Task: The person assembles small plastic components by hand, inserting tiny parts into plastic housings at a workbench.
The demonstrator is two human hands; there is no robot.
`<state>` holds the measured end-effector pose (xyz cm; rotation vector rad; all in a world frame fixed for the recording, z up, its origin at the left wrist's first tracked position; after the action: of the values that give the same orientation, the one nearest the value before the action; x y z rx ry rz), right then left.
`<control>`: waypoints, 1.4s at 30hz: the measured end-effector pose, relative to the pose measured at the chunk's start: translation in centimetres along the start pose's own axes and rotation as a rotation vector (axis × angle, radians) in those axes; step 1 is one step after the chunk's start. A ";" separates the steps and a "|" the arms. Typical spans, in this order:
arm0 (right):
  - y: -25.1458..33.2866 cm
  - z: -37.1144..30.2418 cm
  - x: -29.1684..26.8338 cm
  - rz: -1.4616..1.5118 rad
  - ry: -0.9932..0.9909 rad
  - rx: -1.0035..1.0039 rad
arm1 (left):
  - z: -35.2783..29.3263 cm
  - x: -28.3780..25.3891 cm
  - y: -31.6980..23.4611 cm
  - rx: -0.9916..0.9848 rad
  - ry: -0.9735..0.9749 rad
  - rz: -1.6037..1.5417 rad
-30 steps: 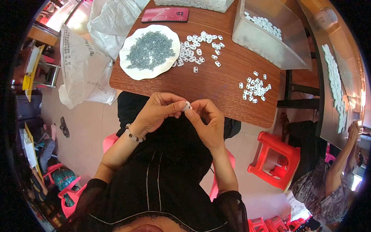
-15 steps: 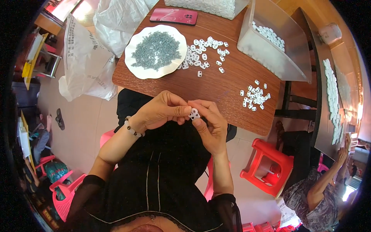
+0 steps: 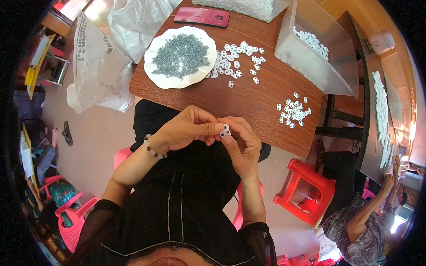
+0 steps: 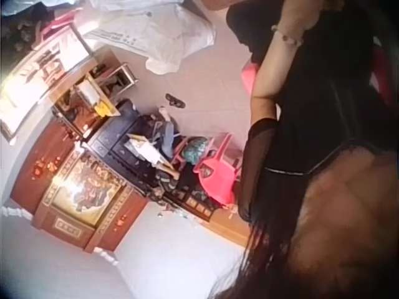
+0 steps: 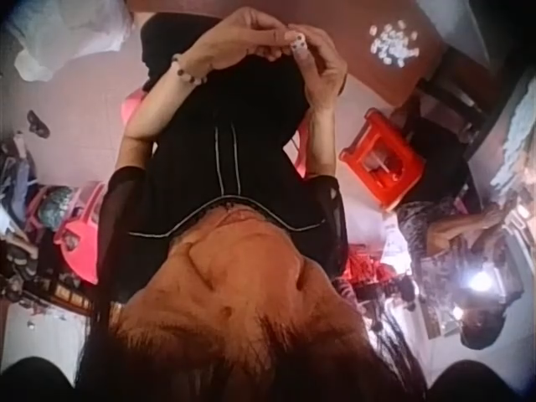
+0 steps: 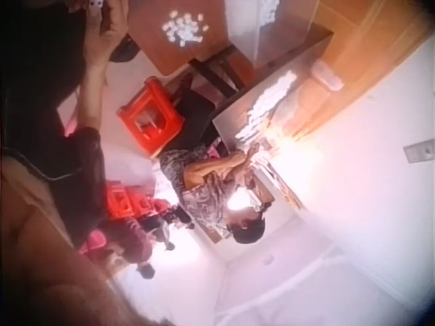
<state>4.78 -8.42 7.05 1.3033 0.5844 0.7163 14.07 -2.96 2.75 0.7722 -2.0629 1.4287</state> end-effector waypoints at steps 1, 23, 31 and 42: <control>-0.2 -0.1 0.0 -0.016 0.006 0.001 | 0.0 0.0 -0.1 0.000 -0.001 -0.001; -0.7 -0.4 0.5 0.134 -0.026 0.029 | -0.6 0.1 0.8 0.030 -0.012 -0.094; -0.3 -0.7 0.7 0.131 -0.061 -0.023 | -1.3 1.0 0.3 0.108 -0.018 -0.091; 0.1 -1.4 0.3 0.092 -0.140 -0.078 | -2.0 1.6 0.0 0.235 -0.042 -0.077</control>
<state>3.89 -7.29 6.89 1.3026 0.3822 0.7102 13.10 -1.34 4.52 0.9721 -1.8945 1.6430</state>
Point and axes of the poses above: each hand's wrist, its own z-axis towards the middle knuckle, its own x-axis out of the palm, y = z × x, the point moved 9 cm from there along z, towards the middle knuckle, and after that the axes turned 5 degrees about -z, right-handed, at the moved point
